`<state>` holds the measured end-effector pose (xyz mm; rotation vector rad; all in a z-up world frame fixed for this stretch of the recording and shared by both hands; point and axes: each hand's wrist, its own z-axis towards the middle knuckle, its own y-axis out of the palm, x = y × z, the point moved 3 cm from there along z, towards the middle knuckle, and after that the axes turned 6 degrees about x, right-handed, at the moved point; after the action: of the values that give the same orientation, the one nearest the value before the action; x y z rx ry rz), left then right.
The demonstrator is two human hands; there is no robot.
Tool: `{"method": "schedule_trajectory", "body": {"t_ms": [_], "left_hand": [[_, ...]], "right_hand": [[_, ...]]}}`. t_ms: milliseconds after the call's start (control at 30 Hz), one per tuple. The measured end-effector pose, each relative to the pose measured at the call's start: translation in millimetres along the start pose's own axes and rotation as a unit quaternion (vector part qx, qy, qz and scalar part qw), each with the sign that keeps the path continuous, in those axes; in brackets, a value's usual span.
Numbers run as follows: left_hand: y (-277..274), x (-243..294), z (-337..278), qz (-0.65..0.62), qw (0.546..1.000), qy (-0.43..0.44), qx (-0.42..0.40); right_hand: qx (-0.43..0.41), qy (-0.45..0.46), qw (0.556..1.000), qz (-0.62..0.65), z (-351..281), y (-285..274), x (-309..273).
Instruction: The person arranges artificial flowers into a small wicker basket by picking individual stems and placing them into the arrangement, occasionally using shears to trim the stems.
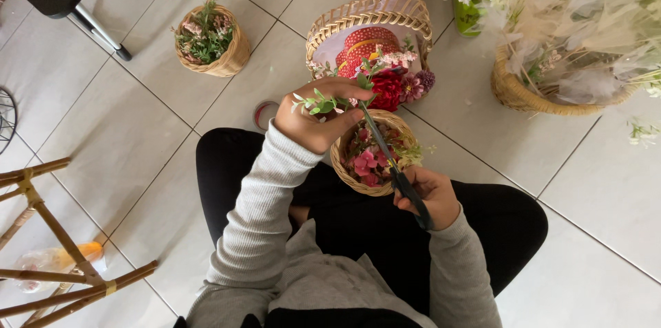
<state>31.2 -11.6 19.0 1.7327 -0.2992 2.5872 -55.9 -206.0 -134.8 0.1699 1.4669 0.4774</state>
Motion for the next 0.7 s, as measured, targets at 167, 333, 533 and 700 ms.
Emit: {"method": "schedule_trajectory", "body": {"t_ms": [167,333,533,700], "left_hand": [[0.4,-3.1,2.0,-0.029,0.999,-0.02,-0.007],[3.0,-2.9,3.9,-0.048,0.998,-0.033,-0.014],[4.5,10.6,8.6,-0.075,0.995,-0.057,-0.036],[0.1,21.1,7.8,-0.093,0.995,-0.028,-0.035]], "right_hand": [[0.004,0.006,1.0,0.011,0.0,1.5,-4.4],[0.007,0.017,1.0,0.019,-2.3,-0.1,-3.9],[0.006,0.009,1.0,0.013,-2.9,4.7,-12.4],[0.011,0.003,1.0,0.009,-6.6,13.3,-19.8]]}}
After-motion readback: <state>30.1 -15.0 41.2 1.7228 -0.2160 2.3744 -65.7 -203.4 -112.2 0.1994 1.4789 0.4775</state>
